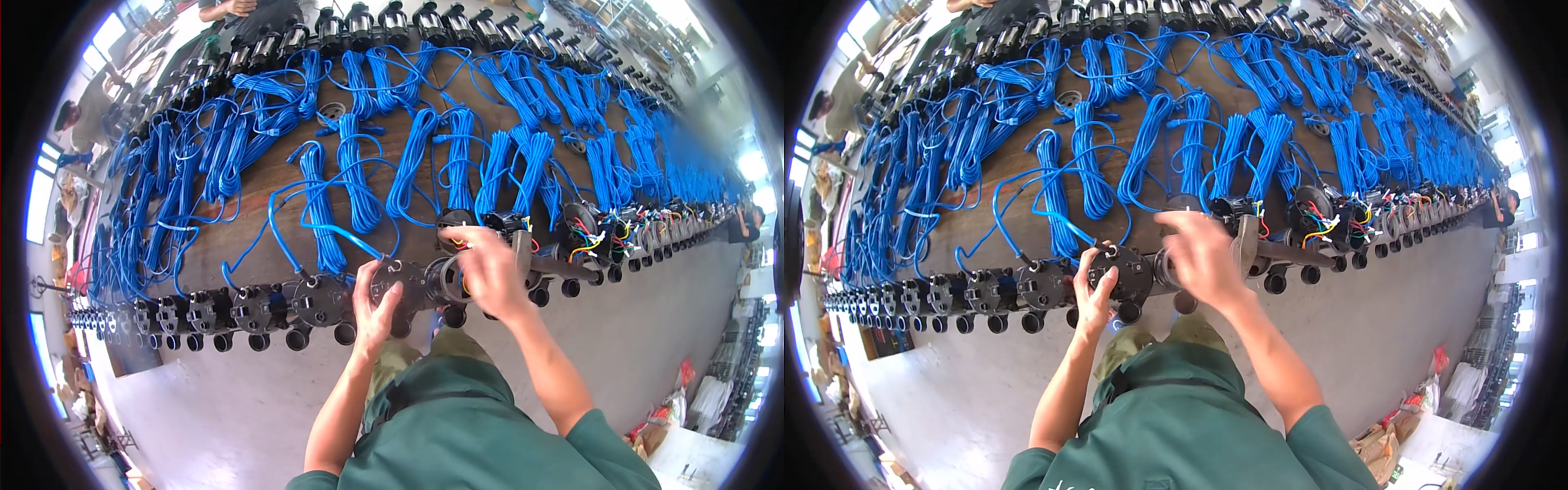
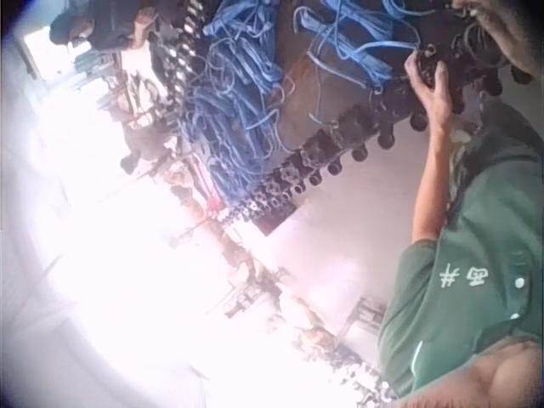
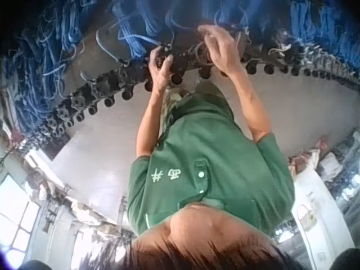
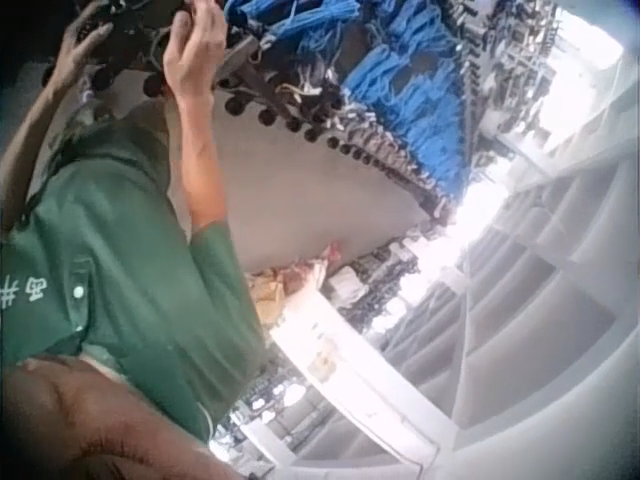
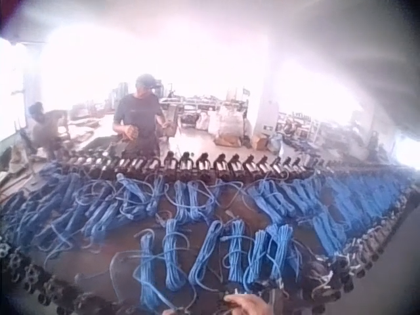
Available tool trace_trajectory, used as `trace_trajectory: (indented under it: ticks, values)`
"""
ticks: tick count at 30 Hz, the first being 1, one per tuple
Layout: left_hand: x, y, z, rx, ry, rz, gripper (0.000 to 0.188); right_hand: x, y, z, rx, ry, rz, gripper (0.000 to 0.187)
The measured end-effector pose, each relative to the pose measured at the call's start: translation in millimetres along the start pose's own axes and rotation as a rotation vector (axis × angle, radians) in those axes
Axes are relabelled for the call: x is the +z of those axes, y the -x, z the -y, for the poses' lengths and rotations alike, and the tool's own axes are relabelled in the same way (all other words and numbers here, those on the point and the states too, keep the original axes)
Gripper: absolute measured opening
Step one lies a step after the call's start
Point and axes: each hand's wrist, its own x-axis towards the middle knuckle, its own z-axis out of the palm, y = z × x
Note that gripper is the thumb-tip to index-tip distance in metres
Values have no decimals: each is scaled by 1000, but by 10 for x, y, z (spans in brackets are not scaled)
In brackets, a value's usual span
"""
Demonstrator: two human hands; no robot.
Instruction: The person hammers components into the base of multiple water pump assemblies lined up on a long table.
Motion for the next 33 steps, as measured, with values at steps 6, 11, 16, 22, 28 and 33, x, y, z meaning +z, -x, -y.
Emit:
trace_trajectory:
  ticks: [6,11,16,22,28,33]
  values:
    - [54,-25,-147,-110,140,33,55,-905,914,-568,330,743,-39,52]
    - [14,-27,-68,-34,-21,30,64,-884,915,-650,312,970,125,58]
    - [42,-58,-117,22,-123,14,66,-1014,879,-804,379,967,208,43]
    - [19,-103,-145,41,-158,18,66,-910,900,-66,644,485,106,25]
    - [22,-116,-154,28,-163,16,66,-505,722,539,839,-156,337,27]
    - [32,-149,-188,24,-195,40,65,-404,490,701,527,-27,353,25]
